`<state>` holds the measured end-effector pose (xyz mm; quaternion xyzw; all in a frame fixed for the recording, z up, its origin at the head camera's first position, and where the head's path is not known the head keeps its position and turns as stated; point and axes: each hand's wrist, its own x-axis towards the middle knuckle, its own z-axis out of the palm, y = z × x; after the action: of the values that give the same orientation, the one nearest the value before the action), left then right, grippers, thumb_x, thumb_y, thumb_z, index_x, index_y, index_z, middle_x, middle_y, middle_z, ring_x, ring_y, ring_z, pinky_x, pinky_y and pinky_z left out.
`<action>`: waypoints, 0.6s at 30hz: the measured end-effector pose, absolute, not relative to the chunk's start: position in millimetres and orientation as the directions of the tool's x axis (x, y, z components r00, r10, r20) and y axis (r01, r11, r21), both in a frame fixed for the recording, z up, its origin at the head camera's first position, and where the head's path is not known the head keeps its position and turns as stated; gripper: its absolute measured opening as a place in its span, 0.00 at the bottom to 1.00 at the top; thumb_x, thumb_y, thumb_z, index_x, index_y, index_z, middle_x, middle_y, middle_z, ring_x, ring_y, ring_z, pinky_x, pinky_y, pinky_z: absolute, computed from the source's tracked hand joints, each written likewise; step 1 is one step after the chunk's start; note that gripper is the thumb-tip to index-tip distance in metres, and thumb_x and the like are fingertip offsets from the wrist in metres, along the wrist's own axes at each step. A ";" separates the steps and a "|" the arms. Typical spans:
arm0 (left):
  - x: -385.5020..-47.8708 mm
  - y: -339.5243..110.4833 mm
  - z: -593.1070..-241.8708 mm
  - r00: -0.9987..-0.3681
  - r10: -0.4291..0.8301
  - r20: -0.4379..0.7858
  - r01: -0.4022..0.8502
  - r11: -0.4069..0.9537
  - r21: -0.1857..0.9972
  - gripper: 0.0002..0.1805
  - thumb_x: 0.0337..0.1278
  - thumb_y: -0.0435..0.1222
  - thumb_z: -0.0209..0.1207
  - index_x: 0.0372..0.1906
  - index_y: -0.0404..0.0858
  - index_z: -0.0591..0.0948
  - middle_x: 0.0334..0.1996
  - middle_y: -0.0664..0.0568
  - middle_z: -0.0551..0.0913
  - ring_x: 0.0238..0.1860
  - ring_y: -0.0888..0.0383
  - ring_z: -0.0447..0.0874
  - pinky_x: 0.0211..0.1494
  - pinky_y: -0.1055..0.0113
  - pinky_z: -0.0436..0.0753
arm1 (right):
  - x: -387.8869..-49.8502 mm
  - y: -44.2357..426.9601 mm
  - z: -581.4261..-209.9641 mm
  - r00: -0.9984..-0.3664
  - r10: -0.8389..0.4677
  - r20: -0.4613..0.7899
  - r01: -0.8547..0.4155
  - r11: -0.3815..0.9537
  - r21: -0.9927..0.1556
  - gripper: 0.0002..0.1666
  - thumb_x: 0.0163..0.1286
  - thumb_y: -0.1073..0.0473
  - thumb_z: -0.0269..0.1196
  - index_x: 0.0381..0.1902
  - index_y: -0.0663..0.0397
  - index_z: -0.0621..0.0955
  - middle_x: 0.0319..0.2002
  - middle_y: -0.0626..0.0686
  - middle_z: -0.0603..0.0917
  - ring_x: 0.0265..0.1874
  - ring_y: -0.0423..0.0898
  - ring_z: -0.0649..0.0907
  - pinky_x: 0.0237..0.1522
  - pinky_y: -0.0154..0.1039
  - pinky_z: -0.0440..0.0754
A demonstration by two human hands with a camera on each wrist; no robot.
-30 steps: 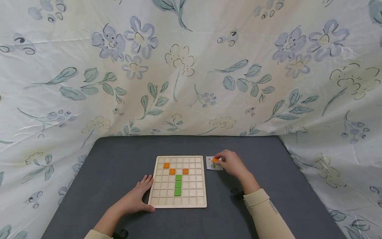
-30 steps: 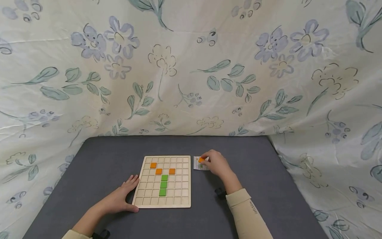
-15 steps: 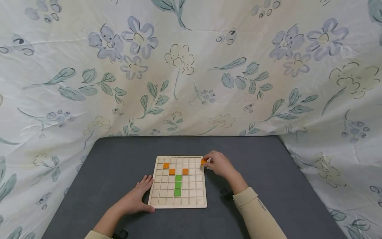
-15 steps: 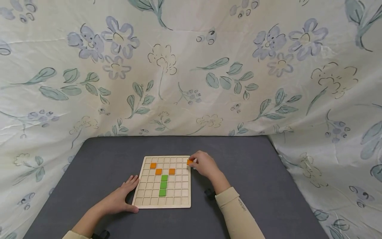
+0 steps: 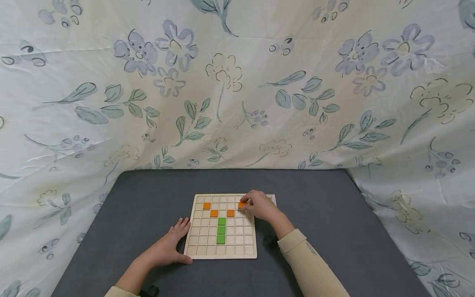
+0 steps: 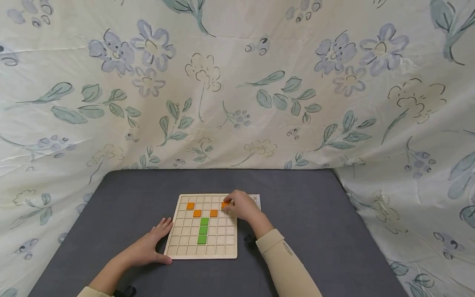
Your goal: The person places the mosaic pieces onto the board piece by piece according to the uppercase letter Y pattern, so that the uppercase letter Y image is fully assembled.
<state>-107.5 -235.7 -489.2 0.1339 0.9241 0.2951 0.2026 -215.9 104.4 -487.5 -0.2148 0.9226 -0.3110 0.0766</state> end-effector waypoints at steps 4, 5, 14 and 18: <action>-112.5 -237.6 -490.5 -0.881 0.371 -0.294 0.133 0.790 0.599 0.68 0.33 0.52 0.81 0.79 0.33 0.57 0.81 0.39 0.50 0.82 0.38 0.38 0.79 0.35 0.45 | -221.1 97.8 -492.0 -0.899 -0.436 -0.039 -0.324 0.723 -0.610 0.13 0.68 0.56 0.69 0.50 0.49 0.88 0.46 0.49 0.84 0.38 0.42 0.79 0.39 0.39 0.80; -113.6 -238.0 -490.7 -0.881 0.370 -0.295 0.132 0.790 0.599 0.68 0.33 0.52 0.81 0.79 0.33 0.57 0.81 0.39 0.50 0.82 0.38 0.38 0.79 0.36 0.45 | -222.1 96.4 -492.3 -0.901 -0.432 -0.048 -0.316 0.727 -0.610 0.13 0.68 0.56 0.69 0.50 0.49 0.88 0.46 0.49 0.84 0.38 0.43 0.79 0.40 0.40 0.81; -124.6 -243.7 -493.3 -0.878 0.380 -0.292 0.142 0.788 0.598 0.68 0.32 0.52 0.81 0.79 0.34 0.57 0.81 0.39 0.49 0.82 0.39 0.38 0.79 0.36 0.45 | -236.3 84.1 -494.9 -0.907 -0.414 -0.073 -0.308 0.772 -0.555 0.15 0.67 0.55 0.70 0.51 0.49 0.88 0.47 0.50 0.85 0.45 0.46 0.83 0.45 0.43 0.84; -129.4 -245.5 -492.9 -0.874 0.388 -0.292 0.149 0.786 0.601 0.68 0.32 0.52 0.81 0.79 0.33 0.57 0.81 0.39 0.50 0.82 0.38 0.38 0.79 0.36 0.45 | -241.1 79.0 -493.7 -0.904 -0.421 -0.073 -0.323 0.786 -0.527 0.14 0.65 0.55 0.72 0.49 0.49 0.88 0.45 0.50 0.85 0.45 0.48 0.84 0.45 0.43 0.84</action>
<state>-129.4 -245.5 -492.9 0.1456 0.9225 0.2932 0.2045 -241.1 79.0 -493.7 -0.1979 0.9403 -0.2606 0.0936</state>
